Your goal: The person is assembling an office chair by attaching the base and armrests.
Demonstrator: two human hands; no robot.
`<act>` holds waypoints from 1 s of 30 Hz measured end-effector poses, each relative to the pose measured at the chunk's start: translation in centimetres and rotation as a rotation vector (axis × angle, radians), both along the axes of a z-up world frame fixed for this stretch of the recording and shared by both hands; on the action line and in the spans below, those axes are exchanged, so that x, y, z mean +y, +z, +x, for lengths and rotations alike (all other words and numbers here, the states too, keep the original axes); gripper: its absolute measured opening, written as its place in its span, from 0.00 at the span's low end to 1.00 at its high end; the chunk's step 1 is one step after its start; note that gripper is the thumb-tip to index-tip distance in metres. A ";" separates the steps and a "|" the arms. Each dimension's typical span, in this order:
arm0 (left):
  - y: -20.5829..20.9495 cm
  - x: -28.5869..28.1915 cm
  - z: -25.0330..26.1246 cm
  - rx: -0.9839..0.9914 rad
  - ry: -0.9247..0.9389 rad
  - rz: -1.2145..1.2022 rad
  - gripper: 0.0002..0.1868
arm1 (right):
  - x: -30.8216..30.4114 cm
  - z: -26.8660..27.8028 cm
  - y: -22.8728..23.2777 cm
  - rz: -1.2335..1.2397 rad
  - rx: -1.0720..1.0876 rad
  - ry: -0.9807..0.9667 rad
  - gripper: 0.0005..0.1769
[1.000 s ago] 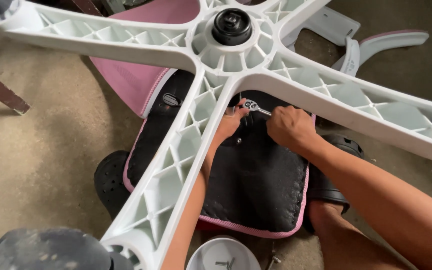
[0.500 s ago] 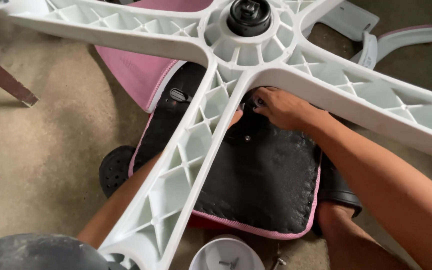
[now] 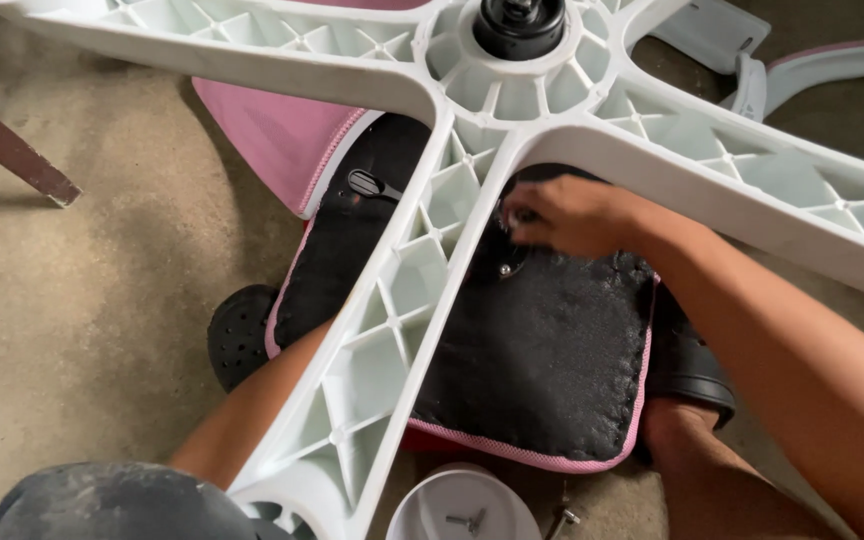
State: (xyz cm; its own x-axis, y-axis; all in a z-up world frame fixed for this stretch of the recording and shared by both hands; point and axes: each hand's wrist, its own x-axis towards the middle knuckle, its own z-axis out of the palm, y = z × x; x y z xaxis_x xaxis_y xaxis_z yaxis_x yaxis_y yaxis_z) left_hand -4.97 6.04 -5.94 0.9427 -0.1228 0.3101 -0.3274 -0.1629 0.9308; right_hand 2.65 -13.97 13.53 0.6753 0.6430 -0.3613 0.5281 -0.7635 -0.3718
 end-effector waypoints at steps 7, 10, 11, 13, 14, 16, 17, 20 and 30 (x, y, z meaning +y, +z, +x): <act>3.4 0.4 0.3 -0.060 0.012 0.050 0.15 | 0.2 -3.1 -0.3 -0.111 0.215 -0.001 0.20; 5.2 1.0 -0.1 -0.095 0.018 0.074 0.15 | -0.2 -2.9 -0.9 -0.108 0.154 0.001 0.19; 5.7 1.2 -0.1 -0.107 0.021 0.083 0.15 | -0.3 -2.7 -1.1 -0.078 0.142 -0.003 0.19; 6.5 1.5 -0.5 -0.124 0.022 0.101 0.15 | -0.4 -2.5 -1.5 -0.045 0.134 -0.008 0.18; 6.8 1.5 -0.7 -0.133 0.021 0.109 0.15 | -0.5 -2.6 -1.6 -0.030 0.131 -0.002 0.18; 7.9 1.2 -0.9 -0.151 0.018 0.123 0.14 | -0.5 -2.8 -1.3 -0.015 0.129 0.001 0.18; 8.5 1.1 -1.2 -0.160 0.017 0.129 0.14 | -0.3 -3.0 -1.0 -0.029 0.121 0.009 0.18; 8.3 2.2 -1.8 -0.188 0.020 0.153 0.14 | 0.0 -3.3 -0.7 -0.064 0.101 0.033 0.18; 5.1 0.8 0.6 -0.391 -0.030 0.512 0.21 | 0.2 -2.4 -2.2 -0.128 -0.110 0.320 0.29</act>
